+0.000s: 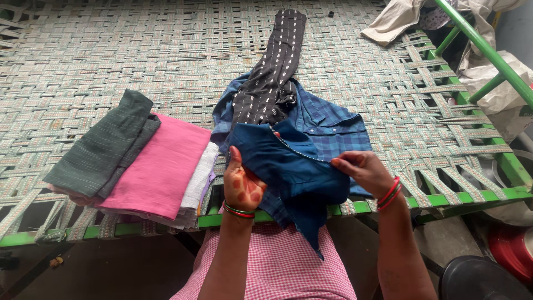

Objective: The person folds a blue garment and a black patterned cloth on a woven cot, smoothing each piece and stacking them with other folded items. The person handles the items one at a time and places the finished folds into a growing stack.

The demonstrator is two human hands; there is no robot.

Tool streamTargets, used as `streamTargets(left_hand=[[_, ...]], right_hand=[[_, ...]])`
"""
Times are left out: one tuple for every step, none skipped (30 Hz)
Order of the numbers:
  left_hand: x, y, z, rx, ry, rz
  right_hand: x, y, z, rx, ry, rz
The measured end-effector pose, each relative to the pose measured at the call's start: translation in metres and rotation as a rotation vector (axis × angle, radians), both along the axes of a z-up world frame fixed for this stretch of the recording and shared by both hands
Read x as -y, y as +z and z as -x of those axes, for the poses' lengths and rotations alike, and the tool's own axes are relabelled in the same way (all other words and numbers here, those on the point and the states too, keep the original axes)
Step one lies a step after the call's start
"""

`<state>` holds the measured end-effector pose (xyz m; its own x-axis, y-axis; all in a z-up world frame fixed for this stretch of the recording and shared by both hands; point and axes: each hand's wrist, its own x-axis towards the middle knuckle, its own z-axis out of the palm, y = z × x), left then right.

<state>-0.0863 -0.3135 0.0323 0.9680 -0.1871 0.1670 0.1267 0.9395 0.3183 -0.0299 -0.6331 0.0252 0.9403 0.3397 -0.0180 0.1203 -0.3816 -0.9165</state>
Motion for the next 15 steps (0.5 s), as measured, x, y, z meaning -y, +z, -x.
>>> streamTargets(left_hand=[[-0.004, -0.006, -0.005, -0.046, -0.008, 0.008], [-0.006, -0.013, -0.012, -0.092, -0.015, 0.016], [-0.007, -0.020, -0.018, -0.138, -0.023, 0.023], [-0.006, -0.026, -0.022, -0.296, 0.064, -0.092], [-0.002, -0.032, -0.027, -0.453, 0.151, -0.208], [0.003, -0.036, -0.031, -0.607, 0.241, -0.322], [0.010, -0.038, -0.031, -0.550, 0.377, -0.518], [0.019, -0.039, -0.029, -0.483, 0.509, -0.715], [0.028, -0.037, -0.028, -0.405, 0.640, -0.910], [0.035, -0.034, -0.023, -0.225, 0.638, -1.036], [0.043, -0.031, -0.013, -0.042, 0.636, -1.157], [0.050, -0.025, -0.007, 0.146, 0.636, -1.273], [0.058, -0.019, -0.004, 0.272, 0.611, -1.339], [0.065, -0.013, 0.001, 0.398, 0.581, -1.401], [0.068, -0.008, 0.004, 0.525, 0.547, -1.460]], right_hand=[[0.005, 0.002, 0.001, 0.003, -0.018, -0.005], [0.009, 0.004, 0.001, 0.007, -0.036, -0.009], [0.011, 0.005, 0.001, 0.011, -0.054, -0.014], [0.011, 0.007, 0.002, -0.006, -0.058, -0.068], [0.010, 0.008, 0.004, -0.022, -0.062, -0.123], [0.008, 0.011, 0.004, -0.037, -0.064, -0.177], [0.005, 0.013, 0.005, 0.005, -0.052, -0.115], [0.000, 0.015, 0.007, 0.047, -0.042, -0.054], [-0.006, 0.016, 0.009, 0.089, -0.033, 0.006], [-0.013, 0.018, 0.012, 0.094, -0.011, 0.012], [-0.020, 0.019, 0.014, 0.099, 0.011, 0.018], [-0.027, 0.020, 0.016, 0.105, 0.036, 0.023], [-0.034, 0.020, 0.019, 0.071, 0.052, 0.016], [-0.039, 0.021, 0.022, 0.037, 0.067, 0.011], [-0.042, 0.022, 0.023, 0.003, 0.082, 0.005]])
